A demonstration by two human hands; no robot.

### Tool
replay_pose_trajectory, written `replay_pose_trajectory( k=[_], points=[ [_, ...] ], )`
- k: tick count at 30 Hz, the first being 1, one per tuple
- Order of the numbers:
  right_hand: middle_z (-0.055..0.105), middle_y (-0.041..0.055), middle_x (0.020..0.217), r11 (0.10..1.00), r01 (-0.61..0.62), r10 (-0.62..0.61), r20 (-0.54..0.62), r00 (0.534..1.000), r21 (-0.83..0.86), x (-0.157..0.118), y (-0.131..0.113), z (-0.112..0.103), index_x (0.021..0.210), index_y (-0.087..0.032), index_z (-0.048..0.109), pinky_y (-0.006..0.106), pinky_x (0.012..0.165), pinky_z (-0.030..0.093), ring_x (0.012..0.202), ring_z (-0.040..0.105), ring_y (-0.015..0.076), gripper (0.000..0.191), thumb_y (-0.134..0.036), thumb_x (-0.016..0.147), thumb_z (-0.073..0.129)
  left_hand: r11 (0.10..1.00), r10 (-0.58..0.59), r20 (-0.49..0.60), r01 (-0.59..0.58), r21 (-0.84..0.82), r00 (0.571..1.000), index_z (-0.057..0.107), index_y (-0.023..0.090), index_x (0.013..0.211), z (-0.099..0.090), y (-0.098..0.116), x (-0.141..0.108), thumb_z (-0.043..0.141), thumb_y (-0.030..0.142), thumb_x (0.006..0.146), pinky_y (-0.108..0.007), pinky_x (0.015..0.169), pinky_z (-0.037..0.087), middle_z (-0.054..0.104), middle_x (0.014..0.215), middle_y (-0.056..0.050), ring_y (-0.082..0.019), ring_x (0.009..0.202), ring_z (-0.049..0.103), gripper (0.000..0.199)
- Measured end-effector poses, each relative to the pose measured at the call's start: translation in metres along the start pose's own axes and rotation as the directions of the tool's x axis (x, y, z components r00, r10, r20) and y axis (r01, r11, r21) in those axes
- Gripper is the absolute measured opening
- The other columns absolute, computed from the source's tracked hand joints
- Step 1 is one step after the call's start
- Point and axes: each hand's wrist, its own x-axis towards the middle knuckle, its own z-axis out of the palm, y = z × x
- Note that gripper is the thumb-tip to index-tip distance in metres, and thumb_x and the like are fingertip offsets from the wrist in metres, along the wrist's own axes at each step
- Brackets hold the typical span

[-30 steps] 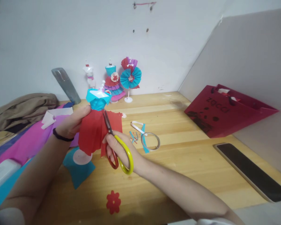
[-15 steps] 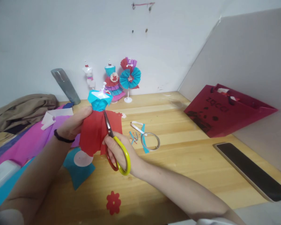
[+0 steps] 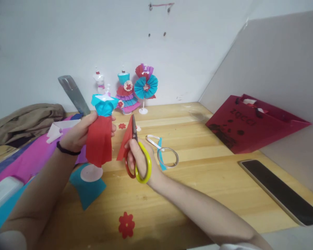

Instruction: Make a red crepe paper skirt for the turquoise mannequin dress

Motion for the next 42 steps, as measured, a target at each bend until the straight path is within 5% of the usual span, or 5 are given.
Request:
replay_pose_trajectory(
  k=[8, 20, 27, 32, 42],
  points=[
    [0.053, -0.0035, 0.066, 0.637, 0.205, -0.209, 0.089, 0.974, -0.743, 0.031, -0.028, -0.045, 0.09, -0.022, 0.055, 0.027, 0.056, 0.034, 0.059, 0.045, 0.0129, 0.028, -0.046, 0.084, 0.068, 0.997, 0.024, -0.16, -0.036, -0.073, 0.987, 0.073, 0.011, 0.104, -0.006, 0.026, -0.007, 0.06, 0.054, 0.096, -0.029, 0.069, 0.061, 0.078, 0.081, -0.01, -0.021, 0.075, 0.076, 0.046],
    [0.073, 0.0113, 0.092, 0.055, 0.39, 0.462, 0.37, 0.806, -0.919, 0.013, -0.034, -0.035, 0.096, -0.019, 0.067, 0.029, 0.057, 0.025, 0.075, 0.065, 0.0232, 0.023, -0.032, 0.078, 0.072, 0.992, 0.1, -0.309, -0.119, -0.044, 0.946, 0.07, 0.012, 0.111, -0.015, 0.046, -0.01, 0.039, 0.059, 0.103, -0.03, 0.067, 0.06, 0.074, 0.08, -0.008, -0.022, 0.076, 0.076, 0.057],
    [0.075, 0.0116, 0.097, 0.07, 0.414, 0.583, 0.374, 0.721, -0.908, 0.0, -0.032, -0.012, 0.11, -0.019, 0.065, 0.03, 0.058, 0.027, 0.086, 0.072, 0.0278, 0.031, -0.031, 0.082, 0.072, 0.98, 0.08, -0.294, -0.129, -0.151, 0.953, 0.07, 0.011, 0.091, -0.001, 0.024, 0.003, 0.033, 0.057, 0.105, -0.026, 0.056, 0.058, 0.074, 0.07, -0.008, -0.017, 0.058, 0.072, 0.061],
    [0.075, 0.0086, 0.085, 0.129, 0.314, 0.426, 0.338, 0.839, -0.941, 0.006, -0.033, -0.015, 0.102, -0.02, 0.069, 0.03, 0.061, 0.031, 0.08, 0.071, 0.0251, 0.016, -0.029, 0.09, 0.063, 0.974, 0.095, -0.2, -0.133, -0.184, 0.975, 0.07, 0.01, 0.104, 0.0, 0.0, 0.011, 0.055, 0.064, 0.094, -0.03, 0.065, 0.061, 0.077, 0.078, -0.009, -0.02, 0.065, 0.074, 0.057],
    [0.067, 0.0018, 0.071, 0.818, 0.157, -0.021, 0.244, 0.969, -0.554, 0.046, -0.018, -0.044, 0.081, -0.019, 0.066, 0.03, 0.063, 0.047, 0.066, 0.059, 0.0159, 0.026, -0.045, 0.081, 0.07, 0.97, 0.172, -0.004, -0.17, -0.176, 0.985, 0.07, 0.012, 0.109, -0.015, -0.027, 0.017, 0.076, 0.064, 0.078, -0.032, 0.07, 0.062, 0.078, 0.081, -0.011, -0.026, 0.079, 0.078, 0.061]
  ],
)
